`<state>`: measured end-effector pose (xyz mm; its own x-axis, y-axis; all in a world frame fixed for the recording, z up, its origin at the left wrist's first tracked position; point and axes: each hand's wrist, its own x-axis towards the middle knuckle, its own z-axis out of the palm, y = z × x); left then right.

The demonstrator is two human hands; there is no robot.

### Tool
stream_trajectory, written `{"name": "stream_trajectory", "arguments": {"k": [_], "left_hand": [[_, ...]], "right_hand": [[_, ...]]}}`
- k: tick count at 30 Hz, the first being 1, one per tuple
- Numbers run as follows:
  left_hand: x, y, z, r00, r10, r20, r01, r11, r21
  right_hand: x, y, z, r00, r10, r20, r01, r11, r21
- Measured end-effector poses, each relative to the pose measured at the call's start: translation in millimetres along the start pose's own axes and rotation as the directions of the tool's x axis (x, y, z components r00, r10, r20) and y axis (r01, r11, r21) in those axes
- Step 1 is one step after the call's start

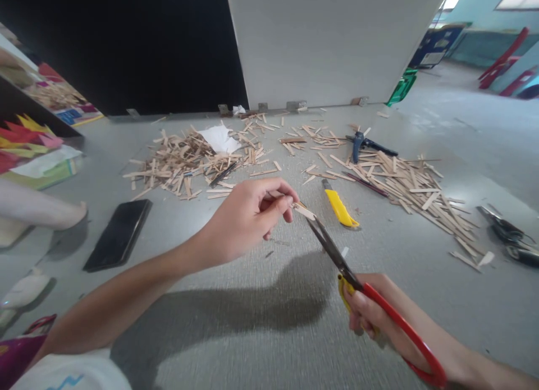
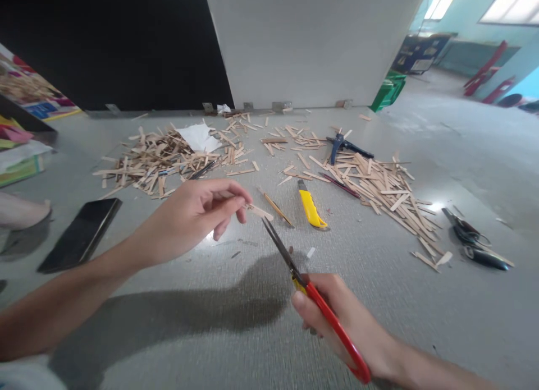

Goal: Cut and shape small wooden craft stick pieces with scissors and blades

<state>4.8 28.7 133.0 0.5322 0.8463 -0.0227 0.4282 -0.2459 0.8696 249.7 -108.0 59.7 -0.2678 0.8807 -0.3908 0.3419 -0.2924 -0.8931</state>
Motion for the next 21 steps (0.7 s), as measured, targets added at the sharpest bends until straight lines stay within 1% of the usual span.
{"name": "stream_trajectory", "arguments": {"k": [2, 5, 8, 10, 13, 15, 18, 21], "left_hand": [[-0.3, 1.1, -0.7, 1.0, 0.02, 0.006, -0.02, 0.999, 0.028], [-1.7, 1.9, -1.2, 0.995, 0.067, 0.069, -0.073, 0.993, 0.092], [-4.0, 2.2, -0.8, 0.986, 0.073, 0.148, -0.092, 0.988, 0.121], [-5.7, 2.1, -0.2, 0.981, 0.075, 0.178, -0.099, 0.987, 0.127], [-7.6, 1.7, 0.4, 0.979, 0.079, 0.19, -0.105, 0.986, 0.13], [-8.4, 1.5, 0.7, 0.979, 0.062, 0.192, -0.087, 0.989, 0.123], [-9.3, 1.4, 1.3, 0.978, 0.045, 0.203, -0.07, 0.991, 0.118], [-9.9, 1.0, 1.4, 0.976, 0.06, 0.211, -0.088, 0.988, 0.125]], "right_hand": [[-1.9, 3.3, -0.3, 0.999, 0.021, -0.025, -0.02, 0.999, 0.046], [-4.8, 9.6, 0.6, 0.998, 0.062, -0.02, -0.06, 0.993, 0.098], [-5.0, 15.3, 1.4, 1.0, -0.003, 0.029, 0.001, 0.995, 0.097], [-3.2, 17.2, 1.4, 0.997, -0.054, 0.062, 0.048, 0.995, 0.092], [0.4, 17.3, 1.0, 0.989, -0.072, 0.125, 0.064, 0.996, 0.068], [1.6, 17.8, 1.0, 0.985, -0.073, 0.159, 0.065, 0.996, 0.055], [-0.6, 21.3, 1.7, 0.99, -0.054, 0.13, 0.045, 0.997, 0.07], [-6.8, 21.9, 2.0, 0.997, 0.029, 0.075, -0.037, 0.995, 0.097]]}}
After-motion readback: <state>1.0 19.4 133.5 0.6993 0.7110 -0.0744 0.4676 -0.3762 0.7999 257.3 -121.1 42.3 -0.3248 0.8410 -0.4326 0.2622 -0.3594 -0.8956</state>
